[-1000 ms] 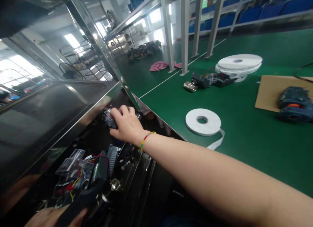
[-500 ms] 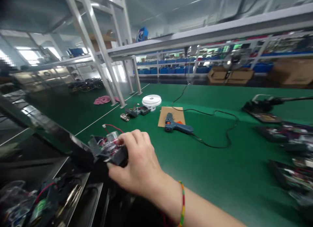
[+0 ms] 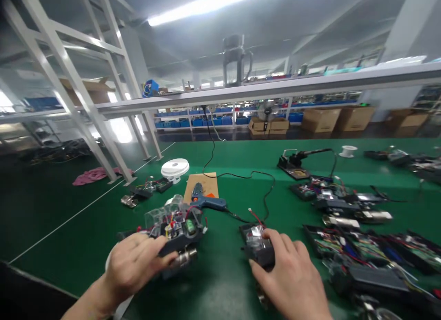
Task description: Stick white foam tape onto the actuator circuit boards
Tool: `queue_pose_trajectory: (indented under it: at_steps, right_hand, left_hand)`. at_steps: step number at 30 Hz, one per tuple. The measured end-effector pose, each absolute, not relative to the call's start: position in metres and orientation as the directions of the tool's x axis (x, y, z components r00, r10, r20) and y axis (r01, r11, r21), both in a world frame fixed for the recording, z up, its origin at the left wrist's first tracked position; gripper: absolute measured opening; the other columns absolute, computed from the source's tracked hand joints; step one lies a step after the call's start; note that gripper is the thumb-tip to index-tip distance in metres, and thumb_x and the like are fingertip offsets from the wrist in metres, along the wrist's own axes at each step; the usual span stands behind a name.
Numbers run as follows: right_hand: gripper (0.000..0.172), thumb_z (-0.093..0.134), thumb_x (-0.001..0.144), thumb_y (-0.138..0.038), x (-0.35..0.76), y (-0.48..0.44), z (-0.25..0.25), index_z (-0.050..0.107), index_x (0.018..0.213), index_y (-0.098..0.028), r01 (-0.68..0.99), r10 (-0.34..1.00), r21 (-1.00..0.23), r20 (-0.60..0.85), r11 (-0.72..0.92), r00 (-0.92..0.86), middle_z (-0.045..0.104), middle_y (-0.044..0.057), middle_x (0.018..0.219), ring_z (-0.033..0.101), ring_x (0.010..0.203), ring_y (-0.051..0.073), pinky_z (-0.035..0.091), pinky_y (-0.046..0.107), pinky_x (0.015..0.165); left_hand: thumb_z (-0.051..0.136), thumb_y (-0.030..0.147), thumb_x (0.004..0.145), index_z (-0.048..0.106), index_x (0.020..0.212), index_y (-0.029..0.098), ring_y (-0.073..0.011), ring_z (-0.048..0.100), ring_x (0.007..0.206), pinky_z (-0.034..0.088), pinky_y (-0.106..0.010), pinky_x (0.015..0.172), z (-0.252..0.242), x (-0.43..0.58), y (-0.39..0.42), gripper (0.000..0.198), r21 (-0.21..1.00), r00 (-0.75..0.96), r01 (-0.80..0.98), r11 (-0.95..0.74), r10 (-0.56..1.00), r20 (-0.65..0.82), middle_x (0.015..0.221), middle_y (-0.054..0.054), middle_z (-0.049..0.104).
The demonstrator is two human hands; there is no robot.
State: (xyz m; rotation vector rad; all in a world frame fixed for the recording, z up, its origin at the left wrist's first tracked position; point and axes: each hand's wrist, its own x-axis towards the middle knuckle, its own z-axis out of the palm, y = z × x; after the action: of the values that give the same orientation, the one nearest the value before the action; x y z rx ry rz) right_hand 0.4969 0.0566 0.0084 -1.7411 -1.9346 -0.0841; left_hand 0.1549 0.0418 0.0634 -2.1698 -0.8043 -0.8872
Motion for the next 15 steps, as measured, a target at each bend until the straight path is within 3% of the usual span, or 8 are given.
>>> queue_pose_trajectory:
  at_steps: [3,6,11,15]
  right_hand:
    - [0.036,0.063,0.081,-0.039,0.502,0.051,0.004,0.06,0.114,-0.028,0.966,0.934,-0.25,0.355,0.065,0.029,0.069,0.005,0.105,0.059,0.094,0.034,0.048,0.043,0.07]
    - [0.039,0.067,0.079,-0.042,0.497,0.051,-0.002,0.061,0.115,-0.027,0.973,0.941,-0.214,0.337,0.085,-0.009,0.069,0.006,0.102,0.06,0.091,0.034,0.048,0.042,0.069]
    - [0.046,0.073,0.077,-0.037,0.489,0.05,-0.031,0.059,0.119,-0.023,0.983,0.894,-0.133,0.444,0.126,-0.055,0.068,0.007,0.106,0.059,0.089,0.033,0.05,0.044,0.075]
    - [0.046,0.07,0.085,-0.052,0.493,0.049,-0.05,0.058,0.118,-0.023,0.981,0.824,-0.112,0.562,0.158,-0.068,0.066,0.009,0.1,0.058,0.083,0.032,0.05,0.044,0.07]
  left_hand:
    - [0.056,0.031,0.101,0.062,0.1,0.012,-0.0142,0.054,0.052,0.041,-0.031,0.052,0.039,0.188,0.069,0.019,-0.302,0.606,0.693,-0.655,0.301,0.737,0.061,0.002,0.06]
    - [0.049,0.035,0.103,0.061,0.097,0.014,-0.016,0.053,0.053,0.039,-0.034,0.051,0.016,0.212,0.074,0.025,-0.282,0.628,0.67,-0.687,0.321,0.709,0.062,0.002,0.058]
    - [0.046,0.038,0.103,0.061,0.091,0.018,-0.0187,0.052,0.056,0.035,-0.037,0.053,-0.008,0.228,0.064,0.027,-0.283,0.66,0.671,-0.685,0.378,0.649,0.066,0.001,0.057]
    - [0.051,0.04,0.101,0.062,0.091,0.018,-0.0201,0.051,0.06,0.034,-0.037,0.057,-0.017,0.222,0.07,0.027,-0.271,0.641,0.696,-0.665,0.404,0.653,0.067,0.0,0.056]
